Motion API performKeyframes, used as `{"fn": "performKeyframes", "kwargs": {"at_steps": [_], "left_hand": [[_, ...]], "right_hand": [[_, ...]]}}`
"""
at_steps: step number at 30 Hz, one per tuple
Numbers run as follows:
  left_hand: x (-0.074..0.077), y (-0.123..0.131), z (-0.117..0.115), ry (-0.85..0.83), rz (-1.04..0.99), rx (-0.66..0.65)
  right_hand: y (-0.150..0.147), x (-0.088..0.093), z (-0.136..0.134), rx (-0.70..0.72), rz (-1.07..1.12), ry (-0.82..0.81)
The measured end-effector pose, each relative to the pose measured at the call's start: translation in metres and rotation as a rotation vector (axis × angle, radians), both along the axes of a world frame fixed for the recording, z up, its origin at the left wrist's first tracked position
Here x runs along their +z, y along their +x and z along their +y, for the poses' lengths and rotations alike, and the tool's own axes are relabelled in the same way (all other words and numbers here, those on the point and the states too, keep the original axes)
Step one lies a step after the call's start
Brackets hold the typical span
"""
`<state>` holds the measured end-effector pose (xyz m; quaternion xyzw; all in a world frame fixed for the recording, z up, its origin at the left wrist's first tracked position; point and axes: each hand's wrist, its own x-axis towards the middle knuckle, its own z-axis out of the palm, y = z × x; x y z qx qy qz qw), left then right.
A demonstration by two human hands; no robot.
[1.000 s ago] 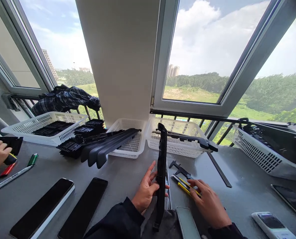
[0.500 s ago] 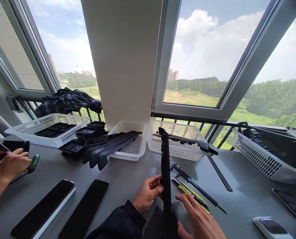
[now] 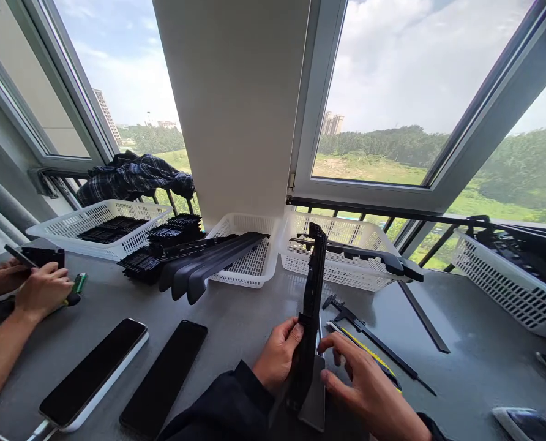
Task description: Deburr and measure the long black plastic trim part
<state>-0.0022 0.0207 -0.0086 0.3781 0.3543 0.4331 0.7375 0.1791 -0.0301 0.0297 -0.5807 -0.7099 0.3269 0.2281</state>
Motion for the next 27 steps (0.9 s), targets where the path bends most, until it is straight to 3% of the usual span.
{"fn": "performKeyframes", "kwargs": {"at_steps": [4, 8, 11, 14, 16, 18, 20, 23, 27], "left_hand": [[0.001, -0.002, -0.001, -0.053, 0.043, 0.044], [0.001, -0.007, 0.000, -0.088, 0.102, 0.080], [0.004, -0.007, 0.000, -0.089, 0.139, 0.054], [0.010, -0.004, -0.002, -0.069, 0.175, 0.060], [0.013, -0.003, -0.005, -0.053, 0.194, 0.090], [0.015, -0.002, -0.008, -0.044, 0.216, 0.135], [0.016, -0.002, -0.011, -0.053, 0.244, 0.189], [0.017, -0.003, -0.012, -0.077, 0.277, 0.245], [0.018, -0.005, -0.012, -0.125, 0.295, 0.305]], "right_hand": [[-0.022, 0.007, -0.010, 0.187, -0.133, -0.065], [-0.020, 0.005, -0.009, 0.184, -0.074, -0.053], [-0.002, 0.006, -0.009, 0.086, 0.187, 0.007], [0.009, 0.009, -0.014, -0.030, 0.624, -0.083], [0.004, 0.010, -0.018, -0.088, 0.935, -0.187], [-0.008, 0.008, -0.023, -0.160, 1.080, -0.210], [-0.019, 0.004, -0.026, -0.261, 0.947, -0.120], [-0.027, -0.004, -0.029, -0.411, 0.575, 0.070], [-0.026, -0.012, -0.027, -0.320, 0.432, 0.046]]}}
